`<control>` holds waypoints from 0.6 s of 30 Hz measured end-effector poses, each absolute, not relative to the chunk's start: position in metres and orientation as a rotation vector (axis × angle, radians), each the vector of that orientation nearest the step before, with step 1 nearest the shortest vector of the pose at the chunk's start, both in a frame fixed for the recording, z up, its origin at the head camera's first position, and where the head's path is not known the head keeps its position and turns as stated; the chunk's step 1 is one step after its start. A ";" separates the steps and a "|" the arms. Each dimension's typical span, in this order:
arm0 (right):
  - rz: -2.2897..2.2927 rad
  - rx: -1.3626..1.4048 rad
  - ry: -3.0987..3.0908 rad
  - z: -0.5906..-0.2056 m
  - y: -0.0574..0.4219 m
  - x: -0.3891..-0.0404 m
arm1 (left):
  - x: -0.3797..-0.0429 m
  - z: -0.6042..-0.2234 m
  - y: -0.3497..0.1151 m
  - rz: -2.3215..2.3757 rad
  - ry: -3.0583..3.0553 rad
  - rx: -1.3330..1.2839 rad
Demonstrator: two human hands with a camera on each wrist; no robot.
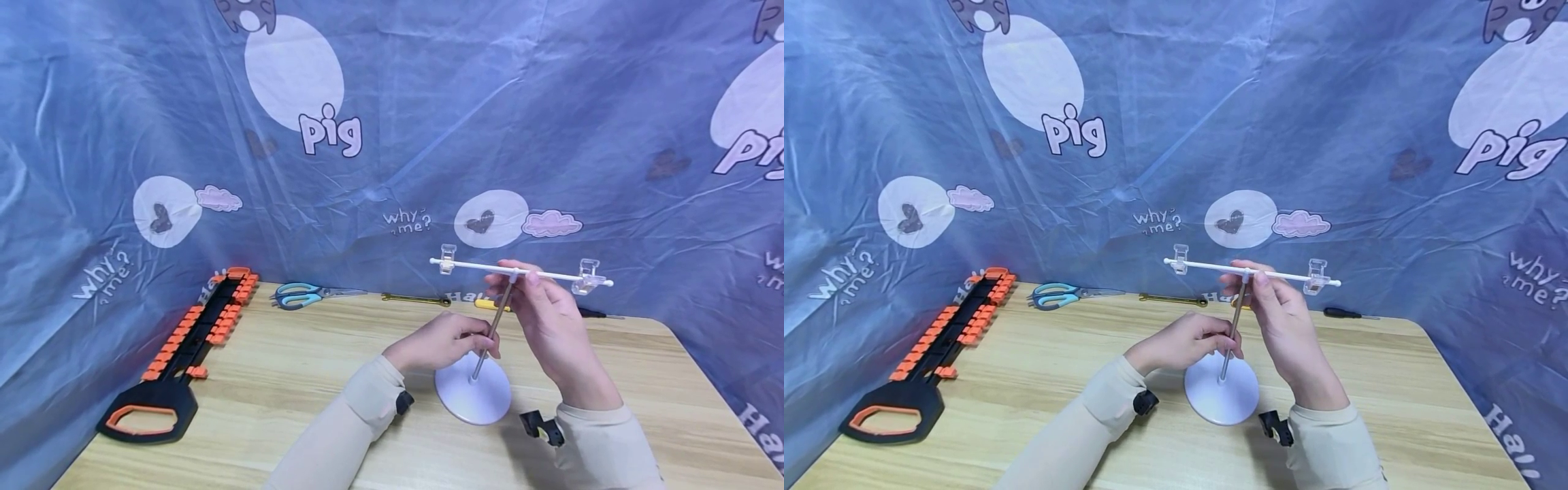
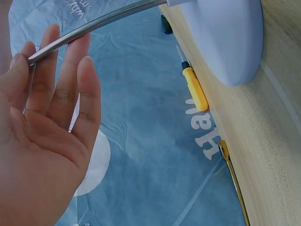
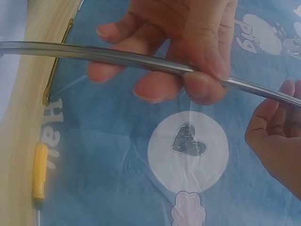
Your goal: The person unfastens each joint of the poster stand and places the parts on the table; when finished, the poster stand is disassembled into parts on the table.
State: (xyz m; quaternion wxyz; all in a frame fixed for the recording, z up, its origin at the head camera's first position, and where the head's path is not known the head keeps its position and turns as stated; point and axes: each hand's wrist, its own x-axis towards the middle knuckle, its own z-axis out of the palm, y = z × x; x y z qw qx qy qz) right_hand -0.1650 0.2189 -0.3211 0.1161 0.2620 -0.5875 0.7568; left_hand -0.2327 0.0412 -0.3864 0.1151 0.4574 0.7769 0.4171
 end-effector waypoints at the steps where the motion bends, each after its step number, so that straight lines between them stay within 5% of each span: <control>1: 2.218 0.743 -1.725 -0.321 0.219 -0.165 | -0.232 -0.386 0.041 1.223 2.273 1.348; 18: 2.040 0.426 -1.851 -0.318 0.212 -0.161 | -0.231 -0.383 0.041 1.166 2.321 1.410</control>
